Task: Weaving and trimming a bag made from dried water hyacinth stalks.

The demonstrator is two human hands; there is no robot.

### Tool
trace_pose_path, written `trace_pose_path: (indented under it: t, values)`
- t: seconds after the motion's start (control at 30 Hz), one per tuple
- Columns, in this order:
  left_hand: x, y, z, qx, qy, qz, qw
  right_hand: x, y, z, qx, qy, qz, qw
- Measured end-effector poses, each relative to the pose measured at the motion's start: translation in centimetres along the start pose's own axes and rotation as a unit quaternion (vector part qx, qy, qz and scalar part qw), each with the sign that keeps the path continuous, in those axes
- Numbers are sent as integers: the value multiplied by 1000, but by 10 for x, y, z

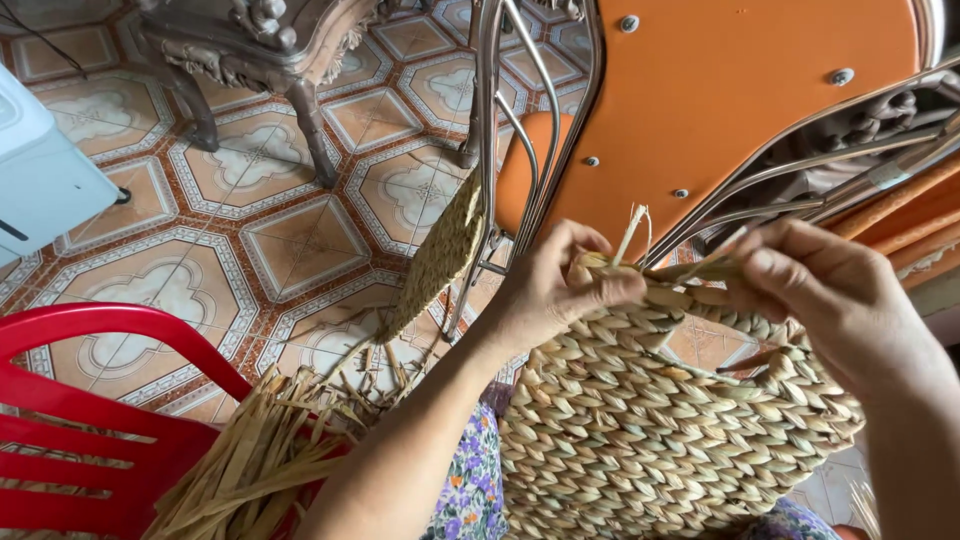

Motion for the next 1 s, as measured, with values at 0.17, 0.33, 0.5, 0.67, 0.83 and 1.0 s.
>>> trace_pose_path:
  t: [0.17, 0.33, 0.5, 0.67, 0.83, 1.0]
  values:
    - [2, 33, 0, -101, 12, 166, 981, -8, 33, 40, -494, 9, -33, 869]
    - [-3, 39, 4, -196, -81, 155, 965, -21, 5, 44, -15, -115, -45, 992]
    - [2, 28, -1, -150, 6, 115, 982, -22, -41, -20, -154, 128, -35, 979]
    - [-2, 39, 6, -193, -68, 135, 970, -22, -59, -16, -131, 38, -7, 991]
    - [5, 29, 9, -104, -70, 100, 987, -18, -97, -30, 344, -58, 150, 925]
    - [8, 29, 4, -155, -72, 129, 977, -1, -282, -161, -44, 59, -104, 992]
Point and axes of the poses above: each hand's wrist, its own x-axis towards the middle knuckle, its own y-axis out of the palm, z = x × y, the point moved 7 cm from there along x, towards the middle knuckle, and after that the axes turned 6 degrees about y, right-handed, at the moved point
